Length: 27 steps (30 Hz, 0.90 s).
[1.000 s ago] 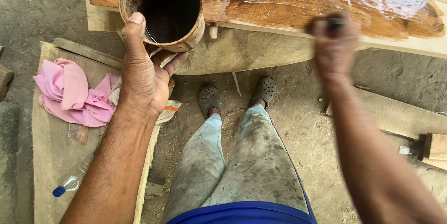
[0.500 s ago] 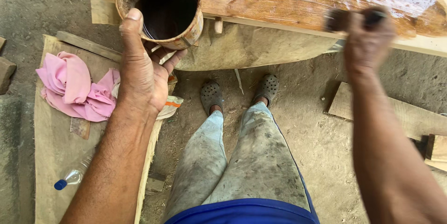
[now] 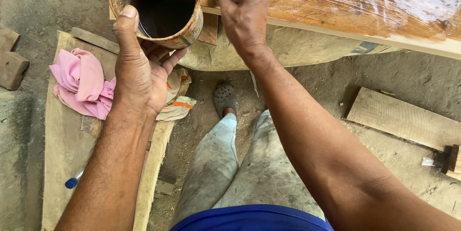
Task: The person pours a dark liquid from a plastic bottle into a small can, then uses a brush to apply the liquid onto a wooden plank. The person repeatedly dips the brush into the can and spreads the stain across the wood surface.
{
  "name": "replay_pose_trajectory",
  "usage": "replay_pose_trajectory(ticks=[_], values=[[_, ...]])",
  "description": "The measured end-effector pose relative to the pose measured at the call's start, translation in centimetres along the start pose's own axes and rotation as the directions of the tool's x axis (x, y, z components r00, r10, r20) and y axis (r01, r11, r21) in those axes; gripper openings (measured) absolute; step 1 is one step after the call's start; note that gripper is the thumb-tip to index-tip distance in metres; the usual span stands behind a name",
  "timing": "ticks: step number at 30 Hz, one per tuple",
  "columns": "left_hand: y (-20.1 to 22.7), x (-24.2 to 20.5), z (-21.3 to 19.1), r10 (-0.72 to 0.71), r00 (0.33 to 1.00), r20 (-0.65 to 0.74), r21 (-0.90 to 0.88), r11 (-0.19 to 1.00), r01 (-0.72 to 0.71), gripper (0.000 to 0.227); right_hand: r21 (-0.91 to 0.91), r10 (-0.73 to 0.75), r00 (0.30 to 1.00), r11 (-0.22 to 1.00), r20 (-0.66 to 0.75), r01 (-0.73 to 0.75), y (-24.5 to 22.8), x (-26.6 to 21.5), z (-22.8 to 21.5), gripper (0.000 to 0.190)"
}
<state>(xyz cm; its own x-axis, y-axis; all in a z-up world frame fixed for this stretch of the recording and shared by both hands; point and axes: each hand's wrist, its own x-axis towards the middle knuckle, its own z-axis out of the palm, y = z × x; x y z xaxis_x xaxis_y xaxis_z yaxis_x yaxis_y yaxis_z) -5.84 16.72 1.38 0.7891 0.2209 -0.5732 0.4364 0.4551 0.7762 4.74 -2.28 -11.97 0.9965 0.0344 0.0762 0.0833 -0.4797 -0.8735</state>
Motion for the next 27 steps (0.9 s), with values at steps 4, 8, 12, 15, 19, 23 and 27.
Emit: replay_pose_trajectory(ticks=[4, 8, 12, 15, 19, 23, 27], values=[[-0.3, -0.2, -0.2, -0.009, 1.0, -0.005, 0.002, 1.0, 0.009, 0.112, -0.113, 0.097, 0.994, 0.988, -0.04, -0.101, 4.6, -0.4, -7.4, 0.014], [-0.6, 0.0, 0.0, -0.025, 1.0, -0.004, -0.009, 1.0, 0.025, 0.112, -0.294, 0.183, 0.96, 0.925, -0.211, -0.241, 14.3, -3.6, -25.1, 0.01], [-0.7, 0.2, 0.0, -0.03, 1.0, 0.003, -0.024, 0.999, 0.03, 0.111, -0.419, 0.176, 0.928, 0.853, -0.329, -0.31, 23.3, -5.6, -40.6, 0.008], [-0.4, 0.4, 0.1, -0.03, 1.0, 0.008, -0.014, 0.999, 0.03, 0.109, -0.215, 0.121, 0.992, 0.968, -0.038, -0.126, 24.4, -4.6, -43.1, 0.039], [-0.2, 0.3, 0.9, -0.031, 0.999, 0.042, 0.0, 1.0, 0.031, 0.107, -0.517, 0.09, 0.98, 0.839, -0.177, -0.17, 18.9, -4.7, -33.0, 0.014], [0.0, 0.6, 2.6, -0.034, 0.998, 0.048, 0.004, 0.999, 0.034, 0.106, -0.277, 0.021, 0.993, 0.959, -0.115, -0.052, 12.1, -4.7, -19.7, 0.011], [-0.2, 0.9, 4.6, -0.037, 0.995, 0.092, 0.038, 0.999, 0.034, 0.106, -0.078, 0.047, 0.992, 0.995, -0.116, -0.056, 9.4, -4.9, -19.5, 0.007]])
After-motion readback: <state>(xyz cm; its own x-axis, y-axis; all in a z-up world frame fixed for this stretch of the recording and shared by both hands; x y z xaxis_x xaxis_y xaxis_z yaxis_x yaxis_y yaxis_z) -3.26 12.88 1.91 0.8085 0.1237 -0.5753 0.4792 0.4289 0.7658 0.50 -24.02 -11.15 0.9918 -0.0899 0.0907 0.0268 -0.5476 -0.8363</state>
